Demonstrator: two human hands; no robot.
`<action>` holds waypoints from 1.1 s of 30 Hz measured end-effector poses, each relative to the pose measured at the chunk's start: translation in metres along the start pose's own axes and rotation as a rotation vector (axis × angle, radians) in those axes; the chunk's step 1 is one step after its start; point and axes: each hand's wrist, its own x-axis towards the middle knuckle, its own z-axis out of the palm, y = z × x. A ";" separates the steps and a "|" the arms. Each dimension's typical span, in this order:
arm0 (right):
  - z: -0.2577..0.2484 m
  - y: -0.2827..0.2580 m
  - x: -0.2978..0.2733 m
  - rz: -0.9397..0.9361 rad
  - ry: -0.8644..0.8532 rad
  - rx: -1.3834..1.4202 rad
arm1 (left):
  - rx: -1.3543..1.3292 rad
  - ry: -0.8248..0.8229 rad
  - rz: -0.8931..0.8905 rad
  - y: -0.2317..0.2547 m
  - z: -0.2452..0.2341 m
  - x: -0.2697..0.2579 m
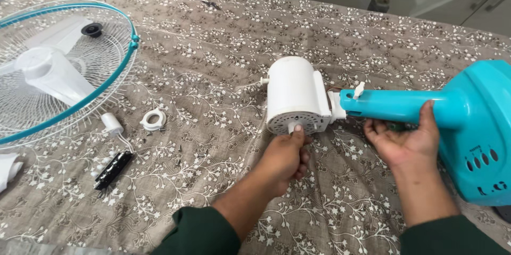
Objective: The person reassembles an electric fan on a table. They use a screwdriver to tighten screws on the motor housing, connect wires to a capacitor, install a switch into the base, and secure the base cover with screws.
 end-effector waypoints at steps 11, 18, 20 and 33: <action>0.026 0.015 0.022 -0.015 -0.168 -0.051 | 0.482 0.293 0.350 0.042 -0.024 0.017; 0.082 0.051 0.041 -0.029 -0.272 0.030 | 0.524 0.242 0.462 0.135 -0.086 0.059; 0.094 0.064 0.049 -0.029 -0.277 0.053 | 0.551 0.251 0.416 0.152 -0.101 0.072; 0.102 0.112 0.019 0.092 -0.128 -0.188 | 0.879 0.394 0.506 0.176 -0.150 0.103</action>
